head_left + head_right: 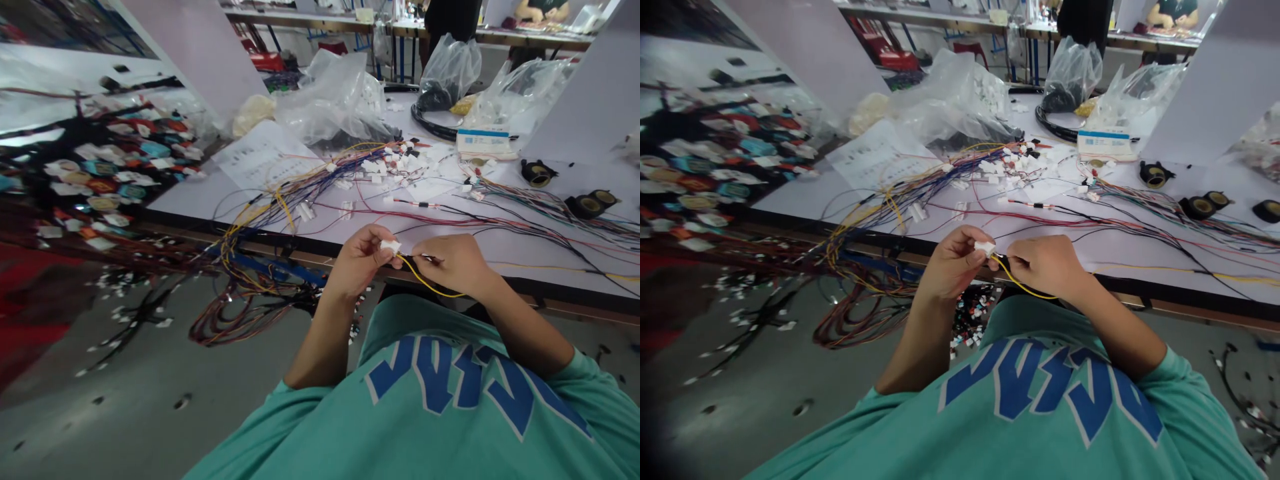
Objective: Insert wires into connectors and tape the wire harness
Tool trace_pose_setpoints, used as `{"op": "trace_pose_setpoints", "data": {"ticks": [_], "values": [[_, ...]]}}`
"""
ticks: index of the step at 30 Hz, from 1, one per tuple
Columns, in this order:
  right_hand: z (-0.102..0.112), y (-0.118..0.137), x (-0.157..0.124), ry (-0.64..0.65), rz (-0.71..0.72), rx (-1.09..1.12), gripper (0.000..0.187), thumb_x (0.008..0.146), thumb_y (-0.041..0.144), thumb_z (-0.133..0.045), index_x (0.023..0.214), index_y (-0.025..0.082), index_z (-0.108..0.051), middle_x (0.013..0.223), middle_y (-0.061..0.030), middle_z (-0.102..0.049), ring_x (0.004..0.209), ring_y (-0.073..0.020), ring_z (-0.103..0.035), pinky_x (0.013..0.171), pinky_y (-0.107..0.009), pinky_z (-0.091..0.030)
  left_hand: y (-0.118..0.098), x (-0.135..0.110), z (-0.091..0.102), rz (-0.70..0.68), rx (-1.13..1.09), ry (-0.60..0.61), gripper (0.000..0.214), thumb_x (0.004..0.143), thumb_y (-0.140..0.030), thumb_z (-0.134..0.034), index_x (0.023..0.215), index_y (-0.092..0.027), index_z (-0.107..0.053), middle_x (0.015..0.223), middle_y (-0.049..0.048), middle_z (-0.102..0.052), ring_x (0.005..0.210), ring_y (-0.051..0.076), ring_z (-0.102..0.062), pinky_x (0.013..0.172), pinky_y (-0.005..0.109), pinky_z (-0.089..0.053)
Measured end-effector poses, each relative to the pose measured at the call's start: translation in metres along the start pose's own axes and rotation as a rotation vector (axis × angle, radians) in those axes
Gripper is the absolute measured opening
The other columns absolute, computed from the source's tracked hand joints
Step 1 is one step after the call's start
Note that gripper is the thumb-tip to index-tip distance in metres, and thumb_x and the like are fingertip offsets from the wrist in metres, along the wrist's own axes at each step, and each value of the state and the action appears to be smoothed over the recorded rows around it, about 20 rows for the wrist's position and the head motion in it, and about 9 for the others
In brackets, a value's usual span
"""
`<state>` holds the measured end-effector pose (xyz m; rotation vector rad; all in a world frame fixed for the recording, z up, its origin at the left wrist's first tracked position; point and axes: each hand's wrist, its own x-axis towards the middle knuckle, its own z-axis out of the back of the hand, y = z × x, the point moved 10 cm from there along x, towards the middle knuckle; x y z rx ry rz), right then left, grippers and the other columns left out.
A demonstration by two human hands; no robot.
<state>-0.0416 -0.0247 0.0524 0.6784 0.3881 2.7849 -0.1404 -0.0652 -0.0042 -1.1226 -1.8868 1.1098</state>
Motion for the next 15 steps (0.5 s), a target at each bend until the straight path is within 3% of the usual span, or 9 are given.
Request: {"op": "trace_pose_setpoints", "data": {"ticks": [8, 15], "values": [[-0.017, -0.006, -0.007, 0.025, -0.086, 0.154, 0.018, 0.078, 0.022, -0.048, 0.065, 0.02, -0.06, 0.059, 0.0021, -0.062, 0.053, -0.0082, -0.047, 0.052, -0.021, -0.024, 0.017, -0.008, -0.002, -0.015, -0.046, -0.068, 0.04, 0.051, -0.033, -0.086, 0.072, -0.017, -0.057, 0.064, -0.0029, -0.064, 0.044, 0.009, -0.058, 0.046, 0.021, -0.049], [-0.04, -0.016, -0.012, 0.092, -0.227, 0.379, 0.014, 0.079, 0.025, -0.054, 0.067, 0.018, -0.056, 0.063, 0.0036, -0.059, 0.056, -0.0067, -0.047, 0.054, -0.018, -0.027, 0.013, -0.015, 0.0, -0.115, -0.025, -0.158, 0.033, 0.052, -0.027, -0.086, 0.07, -0.017, -0.06, 0.061, -0.0027, -0.065, 0.047, 0.009, -0.059, 0.049, 0.018, -0.051]]}}
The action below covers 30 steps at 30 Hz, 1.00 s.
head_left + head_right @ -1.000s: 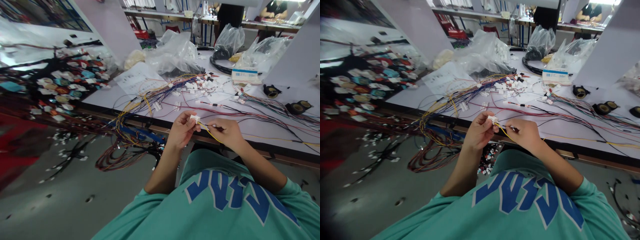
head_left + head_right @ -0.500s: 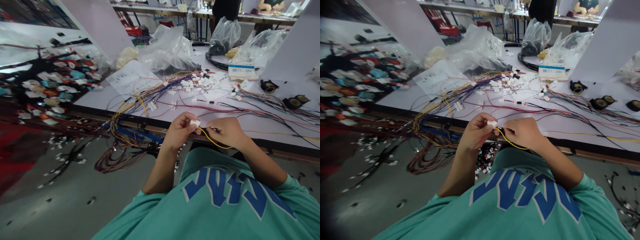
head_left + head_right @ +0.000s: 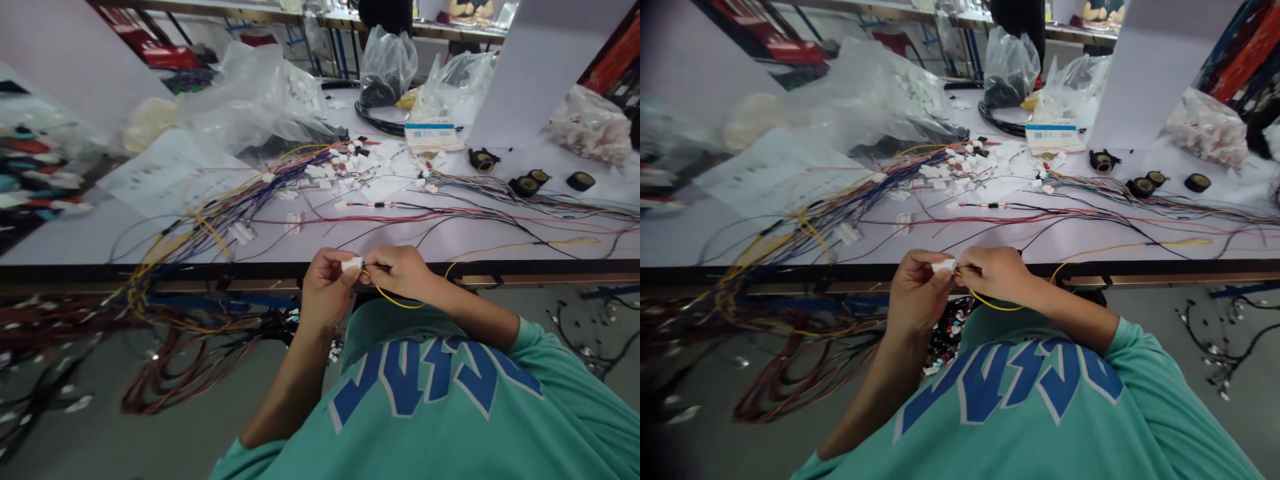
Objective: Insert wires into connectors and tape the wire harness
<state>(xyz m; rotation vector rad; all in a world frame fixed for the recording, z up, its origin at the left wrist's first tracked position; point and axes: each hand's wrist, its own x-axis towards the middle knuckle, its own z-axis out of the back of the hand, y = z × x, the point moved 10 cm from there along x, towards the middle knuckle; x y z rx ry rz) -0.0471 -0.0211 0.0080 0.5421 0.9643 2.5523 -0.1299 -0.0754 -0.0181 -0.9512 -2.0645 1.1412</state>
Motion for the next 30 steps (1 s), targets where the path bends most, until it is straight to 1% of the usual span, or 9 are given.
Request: {"op": "trace_pose_setpoints", "data": {"ticks": [6, 9, 12, 15, 18, 20, 22, 26, 30], "values": [[-0.006, 0.0, 0.005, 0.114, 0.014, 0.055, 0.017, 0.088, 0.028, -0.05, 0.088, 0.019, -0.063, 0.079, 0.0011, -0.064, 0.068, -0.0084, -0.054, 0.061, -0.019, -0.032, -0.003, 0.009, 0.007, 0.058, -0.017, -0.021, 0.04, 0.042, -0.03, -0.09, 0.066, -0.015, -0.063, 0.055, -0.0028, -0.064, 0.039, 0.011, -0.056, 0.04, 0.019, -0.048], [-0.001, -0.011, 0.004, 0.175, 0.017, -0.016, 0.022, 0.091, 0.031, -0.047, 0.096, 0.019, -0.064, 0.087, -0.0016, -0.066, 0.075, -0.0114, -0.055, 0.064, -0.021, -0.033, -0.012, 0.017, 0.024, 0.043, -0.05, -0.116, 0.044, 0.032, -0.029, -0.093, 0.062, -0.015, -0.063, 0.052, -0.0021, -0.064, 0.036, 0.012, -0.056, 0.038, 0.019, -0.047], [0.014, -0.038, -0.003, 0.199, 0.003, -0.121, 0.024, 0.092, 0.028, -0.044, 0.093, 0.017, -0.065, 0.089, -0.005, -0.067, 0.079, -0.014, -0.056, 0.068, -0.023, -0.034, -0.018, 0.023, 0.047, 0.028, -0.052, -0.238, 0.048, 0.024, -0.028, -0.093, 0.059, -0.014, -0.063, 0.048, -0.0016, -0.062, 0.036, 0.011, -0.055, 0.038, 0.019, -0.048], [0.035, -0.076, -0.01, 0.214, -0.044, -0.225, 0.024, 0.091, 0.026, -0.044, 0.084, 0.015, -0.065, 0.085, -0.0065, -0.067, 0.078, -0.0155, -0.055, 0.07, -0.025, -0.035, -0.019, 0.024, 0.069, 0.038, -0.046, -0.334, 0.047, 0.024, -0.022, -0.092, 0.059, -0.014, -0.063, 0.046, -0.0026, -0.06, 0.037, 0.01, -0.054, 0.039, 0.019, -0.049], [0.07, -0.114, -0.009, 0.096, -0.168, -0.32, 0.025, 0.09, 0.023, -0.043, 0.082, 0.015, -0.065, 0.084, -0.0069, -0.066, 0.078, -0.0164, -0.055, 0.071, -0.026, -0.036, -0.018, 0.021, 0.087, 0.081, -0.014, -0.4, 0.038, 0.027, -0.012, -0.087, 0.055, -0.015, -0.062, 0.043, -0.0037, -0.058, 0.036, 0.01, -0.052, 0.036, 0.019, -0.046], [0.092, -0.13, -0.002, -0.008, -0.244, -0.43, 0.025, 0.089, 0.021, -0.042, 0.087, 0.015, -0.066, 0.09, -0.0087, -0.066, 0.083, -0.0185, -0.056, 0.073, -0.028, -0.037, -0.017, 0.02, 0.092, 0.13, 0.017, -0.389, 0.031, 0.029, -0.011, -0.082, 0.053, -0.016, -0.062, 0.044, -0.0028, -0.058, 0.035, 0.01, -0.05, 0.034, 0.019, -0.043], [0.099, -0.138, 0.007, -0.016, -0.268, -0.56, 0.026, 0.089, 0.019, -0.042, 0.091, 0.016, -0.067, 0.096, -0.0108, -0.066, 0.09, -0.0213, -0.056, 0.074, -0.03, -0.037, -0.016, 0.018, 0.092, 0.18, 0.057, -0.338, 0.026, 0.031, -0.012, -0.078, 0.052, -0.016, -0.063, 0.045, -0.0014, -0.059, 0.034, 0.009, -0.047, 0.032, 0.019, -0.041], [0.088, -0.146, 0.023, 0.114, -0.261, -0.701, 0.026, 0.087, 0.016, -0.044, 0.095, 0.017, -0.069, 0.101, -0.0126, -0.065, 0.096, -0.0234, -0.056, 0.069, -0.029, -0.037, -0.015, 0.015, 0.086, 0.24, 0.137, -0.217, 0.018, 0.037, -0.013, -0.072, 0.052, -0.019, -0.064, 0.047, -0.0007, -0.06, 0.033, 0.01, -0.047, 0.032, 0.02, -0.04], [0.085, -0.155, 0.03, 0.127, -0.268, -0.648, 0.024, 0.084, 0.017, -0.046, 0.09, 0.017, -0.07, 0.099, -0.011, -0.065, 0.092, -0.0212, -0.057, 0.067, -0.028, -0.036, -0.01, 0.014, 0.084, 0.264, 0.158, -0.198, 0.016, 0.04, -0.012, -0.069, 0.054, -0.019, -0.065, 0.048, -0.0007, -0.061, 0.034, 0.01, -0.049, 0.033, 0.019, -0.041]]}}
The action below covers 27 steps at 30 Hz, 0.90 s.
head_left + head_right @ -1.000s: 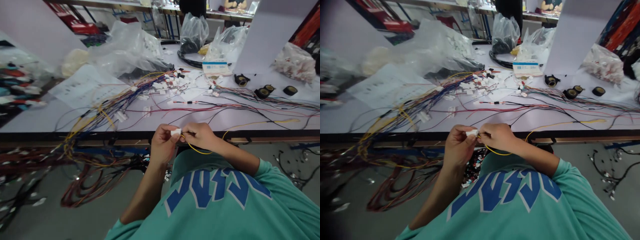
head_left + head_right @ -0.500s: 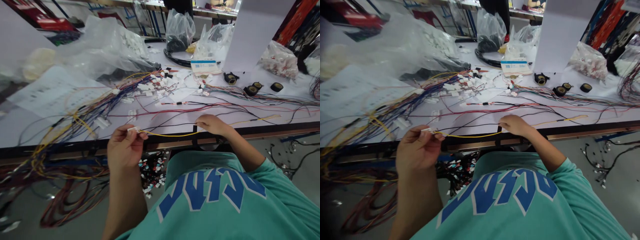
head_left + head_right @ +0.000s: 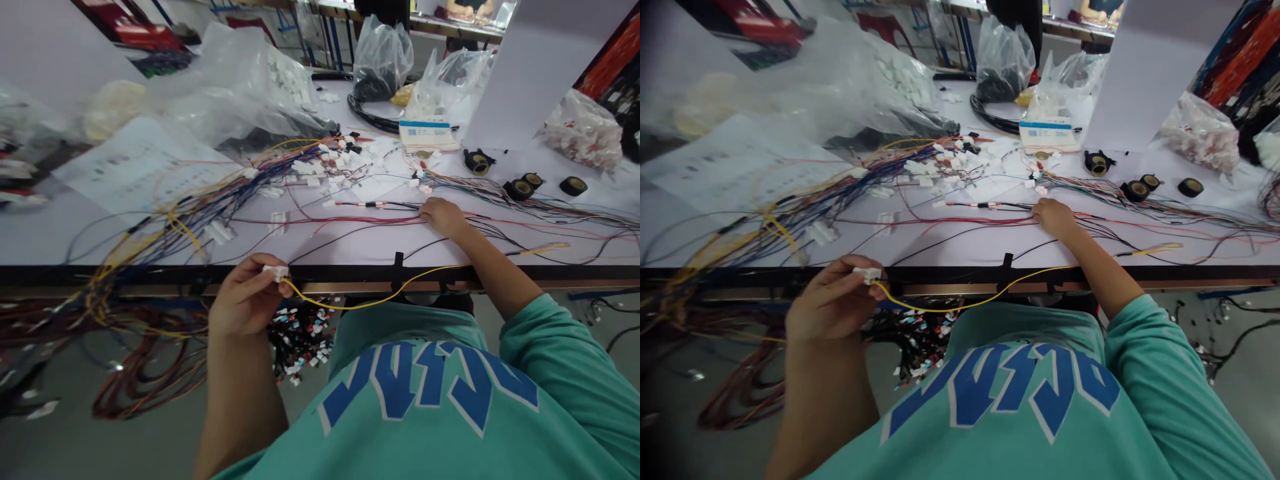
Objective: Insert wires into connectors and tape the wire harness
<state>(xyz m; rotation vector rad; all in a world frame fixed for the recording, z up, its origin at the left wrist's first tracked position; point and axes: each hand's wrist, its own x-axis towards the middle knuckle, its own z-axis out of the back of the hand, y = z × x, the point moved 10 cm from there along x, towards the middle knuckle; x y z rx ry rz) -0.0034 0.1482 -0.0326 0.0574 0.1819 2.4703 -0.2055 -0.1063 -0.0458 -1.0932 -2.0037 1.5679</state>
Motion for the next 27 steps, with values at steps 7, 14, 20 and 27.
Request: {"op": "trace_pose_setpoints", "data": {"ticks": [7, 14, 20, 27], "values": [[0.0, -0.022, 0.009, -0.089, -0.085, 0.314, 0.017, 0.075, 0.015, -0.052, 0.077, 0.017, -0.068, 0.08, -0.0035, -0.067, 0.075, -0.0153, -0.056, 0.067, -0.025, -0.037, 0.002, 0.006, -0.006, 0.029, -0.016, -0.039, 0.014, 0.036, -0.012, -0.064, 0.049, -0.018, -0.064, 0.044, -0.0017, -0.058, 0.031, 0.009, -0.047, 0.032, 0.017, -0.039], [-0.009, -0.037, 0.015, -0.055, -0.158, 0.542, 0.012, 0.071, 0.014, -0.056, 0.074, 0.017, -0.067, 0.076, -0.001, -0.067, 0.072, -0.0131, -0.057, 0.07, -0.024, -0.04, 0.005, 0.01, -0.009, 0.025, -0.031, -0.006, 0.014, 0.039, -0.011, -0.065, 0.052, -0.016, -0.063, 0.045, -0.0011, -0.059, 0.031, 0.009, -0.048, 0.032, 0.018, -0.041], [-0.007, -0.038, 0.016, -0.113, -0.131, 0.557, 0.015, 0.07, 0.013, -0.053, 0.08, 0.016, -0.064, 0.064, 0.0021, -0.058, 0.061, -0.0111, -0.05, 0.063, -0.024, -0.038, 0.009, 0.011, -0.012, 0.047, -0.002, 0.016, 0.015, 0.045, -0.009, -0.067, 0.058, -0.014, -0.062, 0.049, -0.0015, -0.06, 0.033, 0.011, -0.051, 0.033, 0.019, -0.042], [-0.007, -0.031, 0.013, -0.044, -0.037, 0.514, 0.023, 0.069, 0.012, -0.048, 0.08, 0.016, -0.068, 0.071, 0.0001, -0.061, 0.067, -0.012, -0.052, 0.067, -0.025, -0.039, 0.01, 0.011, -0.011, 0.03, -0.012, 0.003, 0.014, 0.046, -0.009, -0.066, 0.058, -0.014, -0.061, 0.049, -0.0016, -0.06, 0.033, 0.011, -0.051, 0.034, 0.019, -0.042]]}}
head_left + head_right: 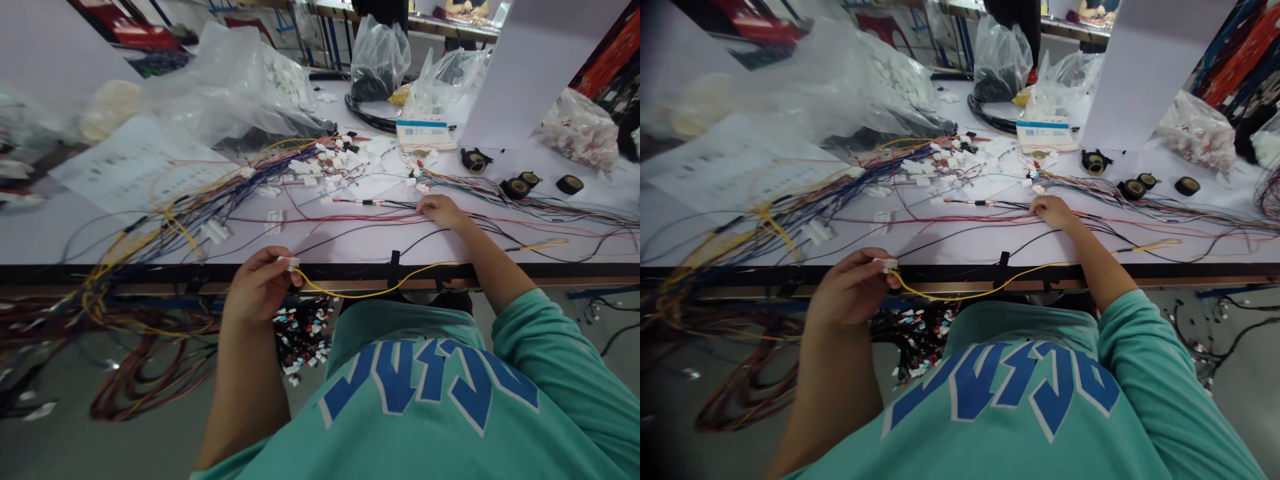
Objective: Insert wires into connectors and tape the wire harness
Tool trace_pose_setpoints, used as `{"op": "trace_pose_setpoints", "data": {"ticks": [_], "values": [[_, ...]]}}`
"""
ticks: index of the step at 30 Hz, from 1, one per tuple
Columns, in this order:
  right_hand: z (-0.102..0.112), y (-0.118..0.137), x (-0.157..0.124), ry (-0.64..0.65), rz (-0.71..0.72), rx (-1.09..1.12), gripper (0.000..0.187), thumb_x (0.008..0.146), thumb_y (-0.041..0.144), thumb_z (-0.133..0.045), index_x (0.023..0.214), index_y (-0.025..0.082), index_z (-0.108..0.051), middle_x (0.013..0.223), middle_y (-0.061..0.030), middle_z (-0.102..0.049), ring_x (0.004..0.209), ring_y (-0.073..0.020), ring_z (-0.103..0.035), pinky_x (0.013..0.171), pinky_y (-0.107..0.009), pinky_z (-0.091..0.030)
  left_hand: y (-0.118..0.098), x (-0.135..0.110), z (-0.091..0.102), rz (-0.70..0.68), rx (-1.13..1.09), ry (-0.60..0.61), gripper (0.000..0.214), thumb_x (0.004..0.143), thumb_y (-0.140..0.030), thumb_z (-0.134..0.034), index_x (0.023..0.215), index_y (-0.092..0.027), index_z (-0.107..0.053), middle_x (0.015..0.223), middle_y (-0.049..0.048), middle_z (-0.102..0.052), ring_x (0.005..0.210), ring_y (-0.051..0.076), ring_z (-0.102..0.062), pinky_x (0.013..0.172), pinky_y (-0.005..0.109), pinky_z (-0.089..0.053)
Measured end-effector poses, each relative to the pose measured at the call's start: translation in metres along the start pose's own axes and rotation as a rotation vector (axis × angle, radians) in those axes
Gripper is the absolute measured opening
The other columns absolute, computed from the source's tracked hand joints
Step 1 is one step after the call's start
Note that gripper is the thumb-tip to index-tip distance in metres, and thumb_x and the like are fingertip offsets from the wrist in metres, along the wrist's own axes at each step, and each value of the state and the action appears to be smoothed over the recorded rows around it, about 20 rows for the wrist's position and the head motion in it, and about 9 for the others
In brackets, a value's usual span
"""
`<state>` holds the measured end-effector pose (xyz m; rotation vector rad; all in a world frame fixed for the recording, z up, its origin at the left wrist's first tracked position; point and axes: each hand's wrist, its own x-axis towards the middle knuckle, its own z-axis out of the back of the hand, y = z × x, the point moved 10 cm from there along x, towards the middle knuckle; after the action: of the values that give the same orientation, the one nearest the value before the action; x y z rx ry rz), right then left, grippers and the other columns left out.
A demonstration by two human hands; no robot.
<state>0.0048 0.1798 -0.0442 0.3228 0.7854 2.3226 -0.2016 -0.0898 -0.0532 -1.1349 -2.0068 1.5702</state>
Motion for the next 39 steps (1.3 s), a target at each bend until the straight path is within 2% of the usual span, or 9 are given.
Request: {"op": "trace_pose_setpoints", "data": {"ticks": [3, 8, 12, 17, 23, 29, 33, 35, 39], "values": [[-0.004, 0.001, 0.0, 0.042, -0.001, -0.004, 0.021, 0.067, 0.014, -0.054, 0.082, 0.017, -0.07, 0.072, -0.0001, -0.063, 0.066, -0.0119, -0.053, 0.066, -0.025, -0.039, 0.001, -0.001, 0.0, 0.016, -0.005, -0.02, 0.014, 0.044, -0.01, -0.066, 0.056, -0.015, -0.061, 0.046, -0.0017, -0.059, 0.032, 0.011, -0.051, 0.033, 0.019, -0.041], [-0.001, 0.002, 0.0, -0.013, -0.025, -0.079, 0.016, 0.071, 0.018, -0.056, 0.079, 0.016, -0.07, 0.076, -0.0019, -0.065, 0.07, -0.0131, -0.055, 0.069, -0.025, -0.04, 0.0, -0.002, -0.003, 0.032, -0.01, -0.022, 0.014, 0.044, -0.009, -0.065, 0.055, -0.014, -0.06, 0.046, -0.0014, -0.059, 0.032, 0.011, -0.05, 0.033, 0.019, -0.042], [0.003, -0.004, 0.004, -0.026, -0.064, -0.015, 0.013, 0.073, 0.017, -0.055, 0.078, 0.015, -0.067, 0.079, -0.0031, -0.066, 0.073, -0.0136, -0.056, 0.071, -0.026, -0.041, -0.002, -0.002, -0.004, 0.006, -0.013, 0.0, 0.015, 0.043, -0.009, -0.065, 0.056, -0.014, -0.06, 0.046, -0.0008, -0.059, 0.032, 0.012, -0.05, 0.033, 0.02, -0.042], [0.003, -0.01, 0.009, -0.004, -0.067, 0.086, 0.006, 0.073, 0.017, -0.055, 0.071, 0.015, -0.061, 0.073, -0.0012, -0.06, 0.068, -0.0121, -0.052, 0.071, -0.027, -0.041, 0.0, -0.002, -0.003, 0.001, -0.009, -0.001, 0.015, 0.043, -0.009, -0.065, 0.057, -0.015, -0.061, 0.047, -0.0009, -0.059, 0.033, 0.011, -0.051, 0.034, 0.02, -0.042], [0.002, -0.009, 0.009, 0.003, -0.014, 0.16, 0.008, 0.072, 0.016, -0.053, 0.076, 0.016, -0.059, 0.063, 0.0039, -0.051, 0.059, -0.0092, -0.044, 0.061, -0.023, -0.036, 0.0, -0.001, -0.003, -0.005, -0.002, 0.02, 0.012, 0.048, -0.009, -0.064, 0.058, -0.015, -0.06, 0.045, 0.0001, -0.058, 0.033, 0.011, -0.05, 0.035, 0.021, -0.044], [-0.009, 0.004, 0.005, 0.112, 0.054, -0.083, 0.015, 0.07, 0.015, -0.054, 0.077, 0.017, -0.067, 0.069, 0.0005, -0.057, 0.066, -0.0117, -0.05, 0.066, -0.025, -0.037, 0.002, 0.0, -0.003, 0.0, -0.006, 0.041, 0.013, 0.05, -0.01, -0.067, 0.06, -0.014, -0.059, 0.046, 0.0, -0.058, 0.034, 0.011, -0.051, 0.036, 0.02, -0.044], [-0.004, 0.017, -0.001, 0.016, 0.1, -0.232, 0.013, 0.069, 0.022, -0.058, 0.077, 0.018, -0.067, 0.08, -0.0031, -0.059, 0.075, -0.0143, -0.051, 0.069, -0.026, -0.037, 0.002, 0.0, -0.001, -0.011, -0.025, 0.036, 0.015, 0.048, -0.01, -0.068, 0.06, -0.013, -0.06, 0.049, -0.0008, -0.059, 0.034, 0.011, -0.052, 0.035, 0.019, -0.044], [0.001, 0.016, -0.004, -0.018, 0.083, -0.156, 0.01, 0.069, 0.023, -0.056, 0.072, 0.018, -0.065, 0.078, -0.0024, -0.058, 0.074, -0.0136, -0.051, 0.069, -0.026, -0.038, 0.004, 0.001, 0.0, -0.01, -0.032, 0.038, 0.015, 0.049, -0.01, -0.068, 0.061, -0.014, -0.06, 0.05, -0.001, -0.06, 0.034, 0.011, -0.052, 0.035, 0.02, -0.044], [0.011, 0.003, -0.005, -0.028, -0.013, 0.191, 0.009, 0.066, 0.028, -0.057, 0.065, 0.019, -0.054, 0.062, 0.0031, -0.048, 0.06, -0.0104, -0.043, 0.059, -0.024, -0.035, 0.008, 0.002, 0.002, 0.0, -0.046, 0.046, 0.014, 0.054, -0.01, -0.067, 0.065, -0.015, -0.059, 0.052, -0.0009, -0.06, 0.035, 0.012, -0.053, 0.036, 0.02, -0.044]]}}
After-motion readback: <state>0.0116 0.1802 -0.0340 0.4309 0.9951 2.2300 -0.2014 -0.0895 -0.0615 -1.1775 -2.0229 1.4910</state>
